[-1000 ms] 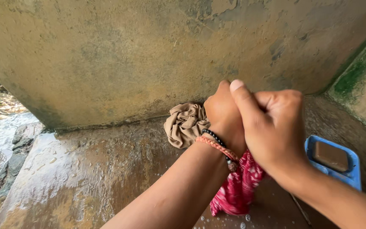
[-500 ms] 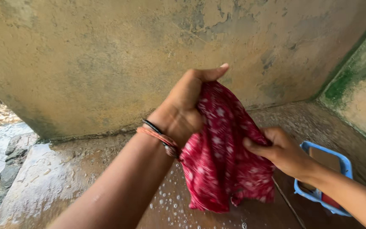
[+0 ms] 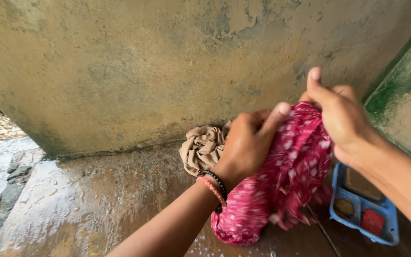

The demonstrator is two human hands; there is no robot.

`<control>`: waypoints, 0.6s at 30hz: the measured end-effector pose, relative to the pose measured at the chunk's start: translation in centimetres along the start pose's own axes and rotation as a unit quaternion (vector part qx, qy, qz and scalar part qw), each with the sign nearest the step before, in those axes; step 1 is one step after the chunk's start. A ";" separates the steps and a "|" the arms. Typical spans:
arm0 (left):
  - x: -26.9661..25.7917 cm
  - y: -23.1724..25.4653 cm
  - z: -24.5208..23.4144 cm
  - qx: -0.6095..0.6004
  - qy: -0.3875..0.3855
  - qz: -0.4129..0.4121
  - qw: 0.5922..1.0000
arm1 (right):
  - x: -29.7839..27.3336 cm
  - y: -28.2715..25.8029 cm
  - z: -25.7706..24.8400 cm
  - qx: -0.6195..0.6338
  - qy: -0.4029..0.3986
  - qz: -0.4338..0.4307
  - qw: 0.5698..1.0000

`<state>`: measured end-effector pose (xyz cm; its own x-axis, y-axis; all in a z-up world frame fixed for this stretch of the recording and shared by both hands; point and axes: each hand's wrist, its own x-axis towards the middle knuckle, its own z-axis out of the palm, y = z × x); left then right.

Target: The person washes clothes by applying bar soap to garments, scrubbing them on the floor, and wringing out the fabric by hand.

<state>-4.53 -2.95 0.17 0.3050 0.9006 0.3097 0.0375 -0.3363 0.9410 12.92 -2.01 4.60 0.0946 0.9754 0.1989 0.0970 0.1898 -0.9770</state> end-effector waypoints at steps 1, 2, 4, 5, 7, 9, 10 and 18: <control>0.2 0.1 0.3 -0.001 -0.001 -0.002 1.000 | -0.4 -0.4 0.1 -0.063 0.042 -0.003 0.997; 0.6 0.3 0.6 -0.044 0.091 -0.091 0.991 | -1.2 0.0 0.7 -0.063 0.042 0.000 0.997; 1.4 1.0 1.7 -0.085 0.182 -0.176 0.964 | -2.9 1.9 3.0 -0.185 0.113 -0.088 0.972; 1.6 1.5 2.9 -0.171 0.231 -0.253 0.924 | -2.9 2.3 3.7 -0.186 0.111 -0.087 0.972; 1.3 2.5 5.2 -0.256 0.276 -0.327 0.867 | -2.6 3.4 4.9 -0.127 0.141 -0.157 0.969; 0.5 3.3 6.9 -0.180 0.234 -0.400 0.868 | -0.1 2.2 4.3 -0.144 0.178 -0.173 0.958; 0.9 3.5 6.5 -0.177 0.233 -0.400 0.869 | 0.5 1.5 4.1 -0.161 0.216 -0.190 0.944; 2.1 0.2 5.4 -0.275 0.200 -0.362 0.868 | 0.3 3.9 4.9 -0.166 0.133 -0.186 0.959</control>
<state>1.22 -2.57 0.24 0.0326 0.8814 -0.4712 -0.4120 0.4414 0.7971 8.44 -0.47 0.47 0.2367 0.7757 0.5850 0.4787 0.4308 -0.7650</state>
